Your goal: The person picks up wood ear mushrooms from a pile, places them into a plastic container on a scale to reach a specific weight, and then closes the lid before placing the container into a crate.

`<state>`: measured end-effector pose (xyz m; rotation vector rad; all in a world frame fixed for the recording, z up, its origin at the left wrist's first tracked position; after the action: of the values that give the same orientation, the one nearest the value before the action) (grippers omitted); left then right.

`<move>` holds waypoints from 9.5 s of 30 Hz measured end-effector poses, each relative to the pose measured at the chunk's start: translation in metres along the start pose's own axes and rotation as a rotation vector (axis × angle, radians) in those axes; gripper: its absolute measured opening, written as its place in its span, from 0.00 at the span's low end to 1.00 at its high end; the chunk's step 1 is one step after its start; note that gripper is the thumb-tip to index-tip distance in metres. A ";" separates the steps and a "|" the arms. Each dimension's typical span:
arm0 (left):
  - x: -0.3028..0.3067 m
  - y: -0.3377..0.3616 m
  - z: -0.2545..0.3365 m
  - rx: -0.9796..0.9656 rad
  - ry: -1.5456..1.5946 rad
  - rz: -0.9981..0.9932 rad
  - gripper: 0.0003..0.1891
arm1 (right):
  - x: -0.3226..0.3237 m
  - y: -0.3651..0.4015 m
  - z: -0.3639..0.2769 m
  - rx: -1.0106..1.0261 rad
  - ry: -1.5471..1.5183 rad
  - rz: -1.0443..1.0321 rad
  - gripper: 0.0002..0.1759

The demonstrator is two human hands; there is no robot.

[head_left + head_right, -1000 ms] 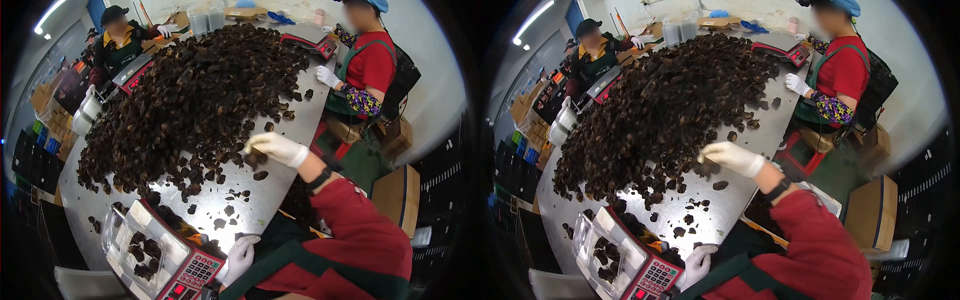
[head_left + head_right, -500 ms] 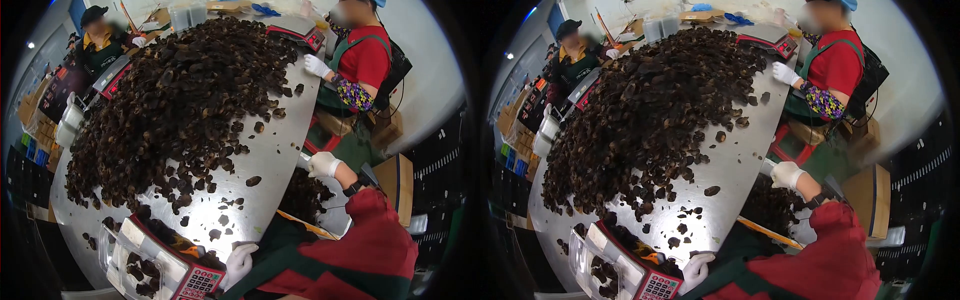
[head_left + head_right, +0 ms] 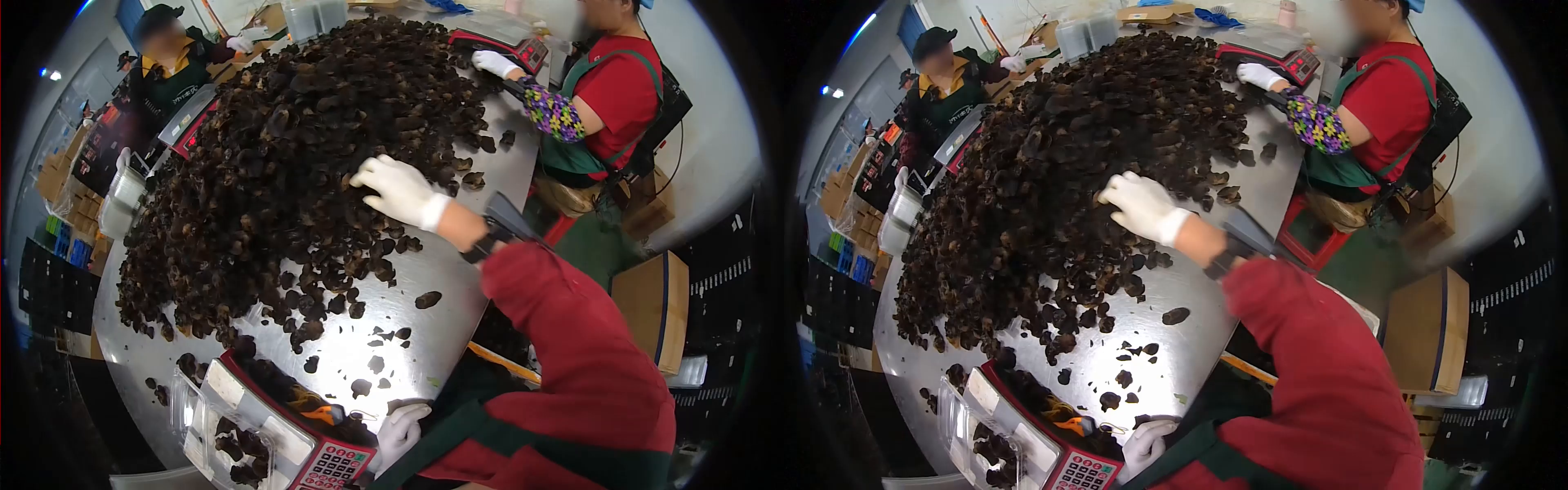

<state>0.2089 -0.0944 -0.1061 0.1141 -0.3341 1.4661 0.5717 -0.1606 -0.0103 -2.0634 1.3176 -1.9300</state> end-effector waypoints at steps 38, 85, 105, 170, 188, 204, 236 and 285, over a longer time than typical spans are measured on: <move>0.007 0.011 -0.004 0.308 0.149 0.228 0.14 | -0.040 0.076 -0.131 -0.569 -1.491 -0.520 0.12; 0.016 -0.034 0.030 0.115 -0.957 0.158 0.16 | 0.022 0.161 -0.097 -0.098 -0.222 -0.012 0.12; -0.018 -0.030 0.023 -0.088 -0.584 0.039 0.20 | -0.019 -0.022 0.003 -0.321 -0.063 -0.067 0.35; 0.260 0.147 0.106 0.388 -0.834 0.949 0.36 | -0.083 -0.009 -0.484 0.913 -0.653 -0.697 0.38; 0.288 0.143 0.120 0.271 -0.611 1.029 0.24 | -0.009 -0.037 -0.437 0.714 -0.938 -0.446 0.08; 0.273 0.112 0.103 0.352 -0.729 0.834 0.16 | -0.014 0.032 -0.333 0.554 -0.706 -0.240 0.14; 0.245 0.090 0.127 0.408 -0.805 0.898 0.23 | -0.040 0.036 -0.069 -0.193 -0.230 -0.141 0.28; 0.075 -0.088 0.065 0.155 -0.782 0.431 0.05 | -0.011 0.116 -0.134 0.027 -0.414 -0.022 0.21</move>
<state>0.2912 -0.0501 -0.0113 0.7918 -0.9184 1.8300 0.3982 -0.1612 -0.0503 -2.3028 1.1682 -1.4054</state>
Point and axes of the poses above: each hand's wrist, its own y-axis away from the middle knuckle, its own x-axis out of the back of the hand, z = x × y, the point moved 9 cm from there along -y, towards the middle knuckle, and after that the axes turned 4 degrees about x, right-handed, at the moved point
